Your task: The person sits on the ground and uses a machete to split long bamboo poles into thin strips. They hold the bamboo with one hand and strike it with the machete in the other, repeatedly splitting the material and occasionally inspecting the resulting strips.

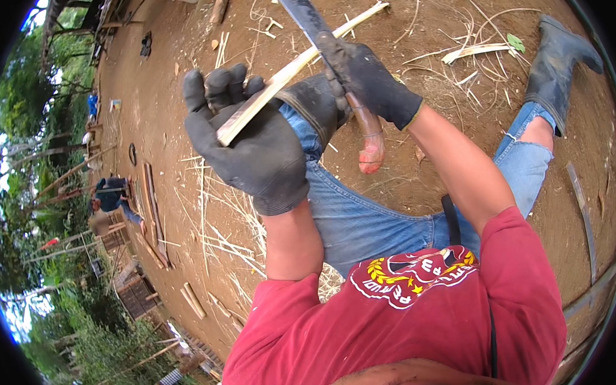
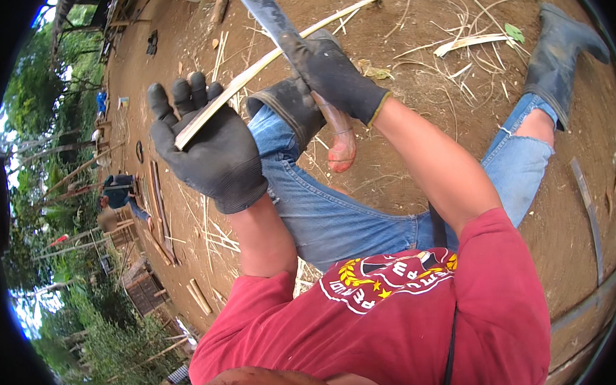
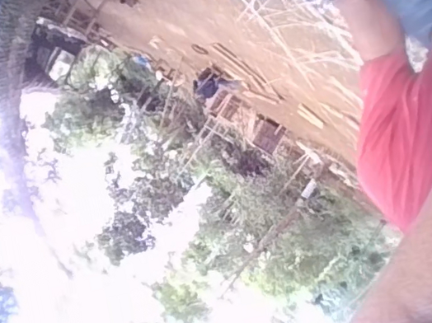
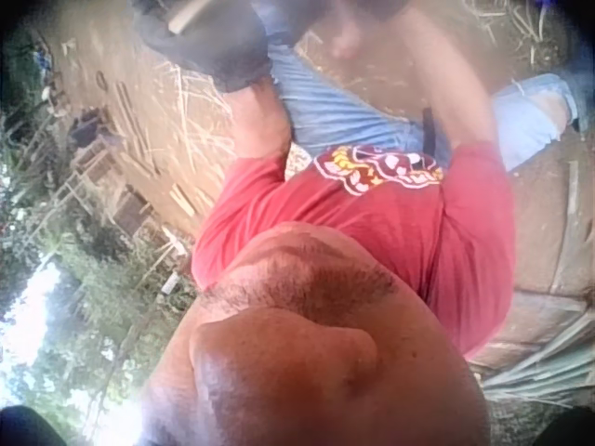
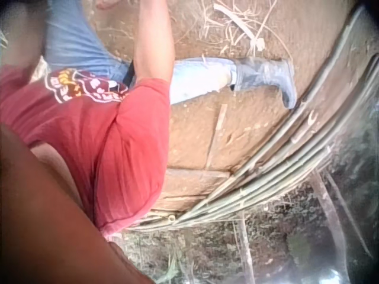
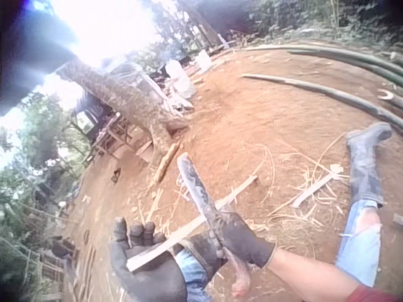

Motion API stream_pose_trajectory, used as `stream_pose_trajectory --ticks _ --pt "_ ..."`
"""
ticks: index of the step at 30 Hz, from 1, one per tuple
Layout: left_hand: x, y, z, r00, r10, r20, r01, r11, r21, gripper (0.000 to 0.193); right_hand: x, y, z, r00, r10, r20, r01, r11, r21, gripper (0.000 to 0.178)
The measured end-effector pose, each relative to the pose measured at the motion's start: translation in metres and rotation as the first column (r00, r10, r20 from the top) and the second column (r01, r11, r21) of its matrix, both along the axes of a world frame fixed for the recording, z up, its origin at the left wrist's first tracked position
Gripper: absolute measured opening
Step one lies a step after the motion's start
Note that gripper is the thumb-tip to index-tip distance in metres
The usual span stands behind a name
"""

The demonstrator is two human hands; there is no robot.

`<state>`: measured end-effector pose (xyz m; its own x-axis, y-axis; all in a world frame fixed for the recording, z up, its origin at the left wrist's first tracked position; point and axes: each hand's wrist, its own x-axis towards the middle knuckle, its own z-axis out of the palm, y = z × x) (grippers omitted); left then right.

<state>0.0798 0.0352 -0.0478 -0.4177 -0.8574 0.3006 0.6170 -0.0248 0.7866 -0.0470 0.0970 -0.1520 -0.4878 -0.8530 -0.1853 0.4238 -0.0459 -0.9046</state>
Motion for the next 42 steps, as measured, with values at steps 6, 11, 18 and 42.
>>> stream_pose_trajectory --ticks 6,11,18,42 --pt "0.002 -0.005 0.000 0.999 0.007 0.045 -0.005 0.999 -0.037 0.044 0.036 -0.002 0.021 0.998 0.051 -0.047 -0.060 0.970 -0.237 0.053" --pt "0.003 -0.003 -0.002 0.988 -0.065 0.140 0.075 0.995 -0.065 0.059 0.040 0.013 0.051 1.000 0.008 0.007 -0.008 0.999 0.038 0.057" --pt "-0.003 0.005 0.003 0.962 -0.102 0.254 0.128 0.988 -0.089 0.063 0.045 0.032 0.058 0.991 0.001 0.133 0.012 0.995 -0.095 0.056" --pt "0.017 -0.046 -0.008 0.927 -0.370 0.060 0.351 0.913 0.206 0.075 0.112 0.039 0.129 0.815 0.295 -0.498 -0.435 0.880 -0.191 0.061"
